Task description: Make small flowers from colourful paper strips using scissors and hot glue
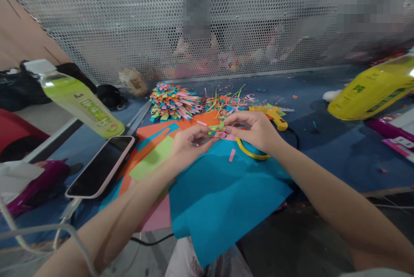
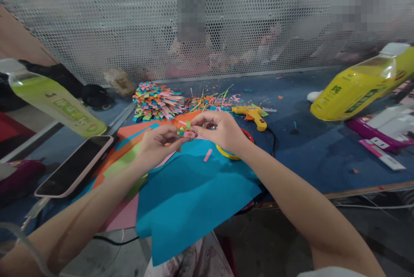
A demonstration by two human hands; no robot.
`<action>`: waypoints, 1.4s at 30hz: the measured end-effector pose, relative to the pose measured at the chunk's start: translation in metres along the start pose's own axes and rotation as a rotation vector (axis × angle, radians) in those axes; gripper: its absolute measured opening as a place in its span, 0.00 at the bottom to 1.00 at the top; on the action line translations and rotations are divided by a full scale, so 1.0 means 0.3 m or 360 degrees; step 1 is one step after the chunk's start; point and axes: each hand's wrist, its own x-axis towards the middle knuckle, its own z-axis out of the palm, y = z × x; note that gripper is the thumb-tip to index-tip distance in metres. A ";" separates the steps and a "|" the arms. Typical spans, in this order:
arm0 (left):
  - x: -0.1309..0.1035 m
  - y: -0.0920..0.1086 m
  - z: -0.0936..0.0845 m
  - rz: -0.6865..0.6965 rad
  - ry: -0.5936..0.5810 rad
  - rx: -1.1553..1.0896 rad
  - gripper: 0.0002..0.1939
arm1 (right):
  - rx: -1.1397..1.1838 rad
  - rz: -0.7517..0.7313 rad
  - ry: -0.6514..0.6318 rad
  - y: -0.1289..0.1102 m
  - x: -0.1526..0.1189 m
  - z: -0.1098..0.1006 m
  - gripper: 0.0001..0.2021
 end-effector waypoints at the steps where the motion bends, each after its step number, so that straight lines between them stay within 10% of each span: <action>1: 0.000 -0.002 -0.001 0.0006 0.0000 0.0000 0.12 | -0.0024 -0.0012 0.0013 -0.005 -0.001 -0.001 0.04; 15: 0.000 -0.014 0.000 0.0070 -0.0026 0.0104 0.13 | -0.0032 -0.0047 0.0029 0.013 0.000 0.002 0.06; 26: 0.018 -0.008 -0.115 0.1632 0.0186 0.1317 0.13 | 0.0348 -0.0107 0.0041 -0.001 -0.005 -0.017 0.07; 42: 0.005 0.034 -0.098 0.1874 0.0167 0.1559 0.10 | -0.0126 -0.0104 0.0023 0.031 -0.012 0.027 0.21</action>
